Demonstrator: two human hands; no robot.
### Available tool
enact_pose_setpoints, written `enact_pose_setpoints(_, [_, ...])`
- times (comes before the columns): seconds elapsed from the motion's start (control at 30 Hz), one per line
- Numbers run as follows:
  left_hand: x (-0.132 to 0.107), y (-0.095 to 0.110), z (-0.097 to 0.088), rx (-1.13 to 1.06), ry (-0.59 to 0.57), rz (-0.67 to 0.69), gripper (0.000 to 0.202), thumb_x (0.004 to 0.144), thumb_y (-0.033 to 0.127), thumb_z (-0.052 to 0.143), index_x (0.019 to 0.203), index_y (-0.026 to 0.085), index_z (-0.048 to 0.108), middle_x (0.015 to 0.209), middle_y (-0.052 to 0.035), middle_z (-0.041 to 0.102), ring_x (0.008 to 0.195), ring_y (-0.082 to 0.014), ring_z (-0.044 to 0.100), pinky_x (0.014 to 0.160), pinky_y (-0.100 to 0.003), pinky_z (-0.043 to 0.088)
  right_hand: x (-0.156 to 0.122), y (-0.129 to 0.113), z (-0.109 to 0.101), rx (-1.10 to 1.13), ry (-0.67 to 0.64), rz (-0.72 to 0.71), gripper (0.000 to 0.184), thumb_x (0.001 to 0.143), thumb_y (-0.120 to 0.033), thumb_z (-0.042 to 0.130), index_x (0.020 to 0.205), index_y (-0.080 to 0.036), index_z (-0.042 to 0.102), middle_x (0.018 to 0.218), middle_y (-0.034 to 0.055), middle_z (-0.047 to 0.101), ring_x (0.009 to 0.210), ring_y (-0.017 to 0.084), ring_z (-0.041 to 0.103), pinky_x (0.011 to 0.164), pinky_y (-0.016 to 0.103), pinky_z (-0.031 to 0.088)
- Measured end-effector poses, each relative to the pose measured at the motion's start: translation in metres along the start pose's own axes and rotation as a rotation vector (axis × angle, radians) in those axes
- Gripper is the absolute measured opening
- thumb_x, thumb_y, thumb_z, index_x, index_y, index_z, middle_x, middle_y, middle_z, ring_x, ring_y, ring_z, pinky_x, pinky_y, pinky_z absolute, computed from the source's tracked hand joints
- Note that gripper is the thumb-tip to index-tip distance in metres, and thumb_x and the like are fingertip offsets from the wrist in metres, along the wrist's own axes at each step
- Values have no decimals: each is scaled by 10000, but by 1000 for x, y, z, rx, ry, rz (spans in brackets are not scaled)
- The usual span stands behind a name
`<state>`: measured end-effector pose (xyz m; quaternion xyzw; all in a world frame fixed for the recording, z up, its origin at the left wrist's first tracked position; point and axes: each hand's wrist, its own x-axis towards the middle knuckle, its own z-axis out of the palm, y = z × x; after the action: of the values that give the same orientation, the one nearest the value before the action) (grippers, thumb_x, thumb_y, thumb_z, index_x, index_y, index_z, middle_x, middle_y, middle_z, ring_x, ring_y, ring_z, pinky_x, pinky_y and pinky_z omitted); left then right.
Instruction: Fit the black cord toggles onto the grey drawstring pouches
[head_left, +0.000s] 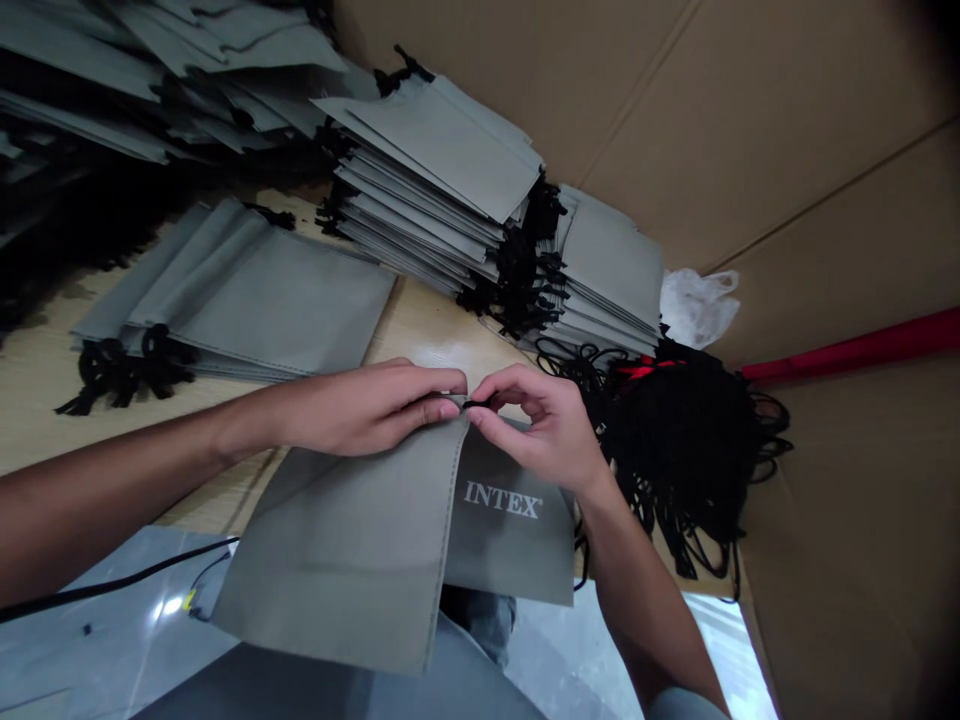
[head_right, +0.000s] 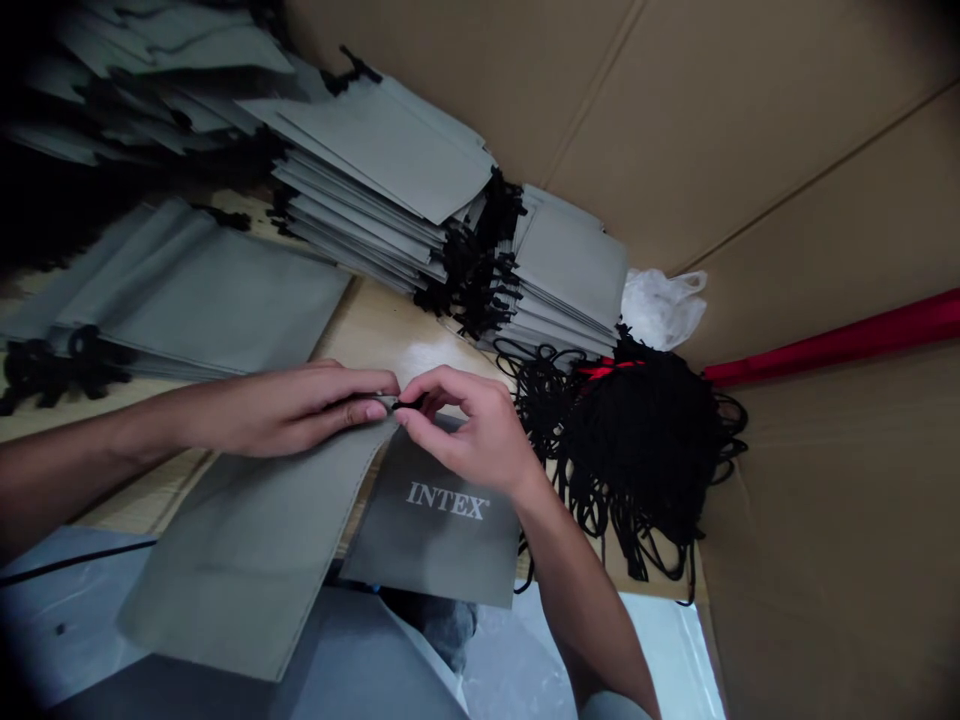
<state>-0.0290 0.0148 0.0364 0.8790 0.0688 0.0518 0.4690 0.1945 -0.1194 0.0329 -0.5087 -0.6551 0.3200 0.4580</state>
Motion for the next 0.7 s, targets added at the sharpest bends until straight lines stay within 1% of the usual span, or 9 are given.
enact_pose_setpoints(0.07, [1, 1, -1, 25, 37, 32, 297, 1143, 363, 465, 944, 198, 613, 679, 35, 519, 617, -118, 487, 617, -248, 350, 0, 1, 1, -3, 32, 18, 133, 936, -247, 858, 1037, -217, 777, 957, 10, 779, 798, 131, 731, 752, 273, 609])
enact_pose_setpoints(0.17, [2, 3, -2, 72, 99, 69, 322, 1118, 306, 486, 856, 184, 630, 661, 23, 523, 617, -116, 474, 619, -258, 335, 0, 1, 2, 16, 59, 25, 113, 926, -242, 862, 996, -215, 778, 919, 2, 773, 774, 120, 723, 738, 261, 606])
enact_pose_setpoints(0.23, [2, 4, -3, 76, 111, 79, 331, 1104, 290, 498, 818, 179, 623, 647, 22, 504, 605, -113, 458, 609, -262, 325, 0, 1, 3, 57, 66, 34, 104, 915, -222, 863, 971, -212, 776, 881, -6, 766, 738, 108, 709, 712, 245, 604])
enact_pose_setpoints(0.37, [0, 5, -7, -28, 90, 74, 332, 1088, 311, 541, 795, 181, 626, 652, 18, 482, 601, -115, 423, 581, -258, 315, 3, -5, 6, 240, 78, 97, 142, 867, -221, 906, 906, -196, 772, 783, -13, 749, 641, 98, 687, 609, 220, 590])
enact_pose_setpoints(0.43, [-2, 6, -10, -133, 42, 58, 322, 1086, 316, 557, 803, 187, 643, 656, 19, 459, 601, -117, 404, 567, -257, 309, 5, -9, 6, 337, 78, 141, 186, 846, -252, 937, 883, -192, 765, 739, -13, 743, 596, 105, 687, 558, 219, 588])
enact_pose_setpoints(0.5, [-3, 7, -12, -211, -4, 55, 317, 1086, 312, 565, 806, 190, 650, 653, 22, 431, 597, -118, 383, 559, -259, 301, 5, -11, 5, 393, 80, 178, 217, 847, -290, 948, 874, -194, 755, 725, -10, 744, 574, 112, 695, 538, 223, 601])
enact_pose_setpoints(0.53, [-4, 7, -13, -224, -9, 57, 316, 1086, 311, 567, 806, 191, 651, 653, 23, 426, 596, -118, 375, 557, -259, 298, 5, -12, 3, 404, 74, 188, 222, 856, -305, 945, 880, -195, 753, 733, -7, 749, 581, 116, 703, 546, 225, 613])
enact_pose_setpoints(0.6, [-4, 6, -13, -203, 16, 51, 314, 1085, 315, 571, 806, 189, 642, 652, 25, 425, 594, -115, 365, 547, -254, 292, 4, -11, -1, 393, 41, 180, 216, 871, -318, 936, 932, -197, 769, 795, 6, 771, 645, 124, 733, 611, 238, 646])
enact_pose_setpoints(0.7, [-3, 5, -13, -142, 73, 25, 328, 1090, 345, 571, 809, 183, 617, 642, 33, 417, 580, -105, 358, 523, -232, 291, 2, -7, -10, 303, 5, 122, 254, 889, -301, 921, 1086, -201, 796, 971, 38, 806, 803, 141, 771, 753, 269, 672])
